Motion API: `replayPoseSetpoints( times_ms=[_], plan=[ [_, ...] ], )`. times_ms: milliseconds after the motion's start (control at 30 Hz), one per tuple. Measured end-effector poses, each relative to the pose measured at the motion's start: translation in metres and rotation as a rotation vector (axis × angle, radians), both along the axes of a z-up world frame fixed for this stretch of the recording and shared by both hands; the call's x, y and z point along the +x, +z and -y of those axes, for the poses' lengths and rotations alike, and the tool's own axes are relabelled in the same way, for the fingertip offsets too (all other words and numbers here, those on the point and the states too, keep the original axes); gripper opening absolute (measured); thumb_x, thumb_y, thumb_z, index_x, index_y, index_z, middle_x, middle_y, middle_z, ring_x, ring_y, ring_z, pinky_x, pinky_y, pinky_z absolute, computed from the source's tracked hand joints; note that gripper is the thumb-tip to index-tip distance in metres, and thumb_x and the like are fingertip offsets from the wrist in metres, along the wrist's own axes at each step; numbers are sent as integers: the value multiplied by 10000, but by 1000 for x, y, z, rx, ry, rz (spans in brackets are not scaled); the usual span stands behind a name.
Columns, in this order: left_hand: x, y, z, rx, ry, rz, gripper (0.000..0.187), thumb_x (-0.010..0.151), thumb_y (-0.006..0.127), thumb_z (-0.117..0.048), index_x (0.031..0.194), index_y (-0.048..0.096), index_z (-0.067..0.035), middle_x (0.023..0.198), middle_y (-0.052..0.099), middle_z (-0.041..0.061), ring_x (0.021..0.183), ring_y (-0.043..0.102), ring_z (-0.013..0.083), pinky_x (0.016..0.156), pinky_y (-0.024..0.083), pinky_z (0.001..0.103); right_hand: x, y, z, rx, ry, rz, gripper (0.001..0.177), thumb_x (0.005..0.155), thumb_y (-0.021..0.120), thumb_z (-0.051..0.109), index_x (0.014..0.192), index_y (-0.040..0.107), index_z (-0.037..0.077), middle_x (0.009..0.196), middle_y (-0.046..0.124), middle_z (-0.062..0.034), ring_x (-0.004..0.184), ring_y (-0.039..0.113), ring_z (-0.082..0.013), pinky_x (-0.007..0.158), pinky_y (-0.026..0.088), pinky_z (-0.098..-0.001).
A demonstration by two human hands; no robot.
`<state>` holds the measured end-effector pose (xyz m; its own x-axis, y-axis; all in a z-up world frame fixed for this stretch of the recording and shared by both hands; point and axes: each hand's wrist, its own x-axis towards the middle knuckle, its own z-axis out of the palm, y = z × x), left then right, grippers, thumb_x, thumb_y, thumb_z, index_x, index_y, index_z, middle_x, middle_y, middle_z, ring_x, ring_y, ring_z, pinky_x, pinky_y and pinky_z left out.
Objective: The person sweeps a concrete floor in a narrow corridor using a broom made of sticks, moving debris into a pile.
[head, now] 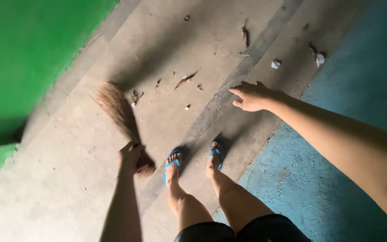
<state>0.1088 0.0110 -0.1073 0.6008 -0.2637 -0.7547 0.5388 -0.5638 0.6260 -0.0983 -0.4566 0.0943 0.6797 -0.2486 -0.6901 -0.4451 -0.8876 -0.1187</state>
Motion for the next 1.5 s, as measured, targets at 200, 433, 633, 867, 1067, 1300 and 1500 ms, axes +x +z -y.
replayPoseSetpoints(
  times_ms=[200,433,633,867,1067,1300,1500],
  plan=[
    [-100,14,136,-76,-115,-51,494,792,795,-220,1259,670,-118,919,720,128,752,667,215,681,556,376,18,3,-2,40,46,-31,660,998,557,449,1566,375,167,1572,419,-160,1456,397,-343,1198,294,-561],
    [-120,114,219,-72,-181,-8,617,759,819,-260,1354,668,-195,1015,778,148,834,720,171,768,578,313,32,-8,9,10,87,1,646,996,524,457,1572,357,218,1627,361,-72,1489,343,-316,1209,262,-535],
    [-88,133,158,11,-127,96,719,705,787,-291,1405,623,-303,1115,765,147,949,741,234,823,597,360,51,-6,16,54,116,44,637,1027,495,469,1571,345,172,1655,317,-74,1541,275,-296,1207,254,-531],
    [-86,128,14,234,63,223,567,785,794,-261,1333,665,-190,1061,756,167,920,720,234,802,565,370,74,14,4,86,174,98,649,1013,521,450,1570,370,153,1649,351,-86,1522,321,-286,1224,283,-486],
    [-143,45,-4,-69,415,-117,270,829,761,-153,1052,791,-3,903,753,139,723,677,181,638,573,374,64,-3,11,177,182,110,667,1006,542,415,1569,347,117,1630,366,-136,1509,327,-317,1216,280,-467],
    [-186,88,194,-68,-37,-119,351,796,724,-280,1122,779,-162,970,788,129,842,730,200,773,589,347,41,-16,26,240,72,31,714,1006,544,389,1612,290,110,1630,368,-162,1505,350,-331,1221,307,-433],
    [-162,162,234,-43,-79,-50,594,762,770,-317,1334,632,-236,1049,778,133,912,767,236,817,602,351,35,-16,44,213,65,-25,733,1008,528,404,1617,215,142,1645,305,-120,1512,290,-324,1220,245,-473]
  ],
)
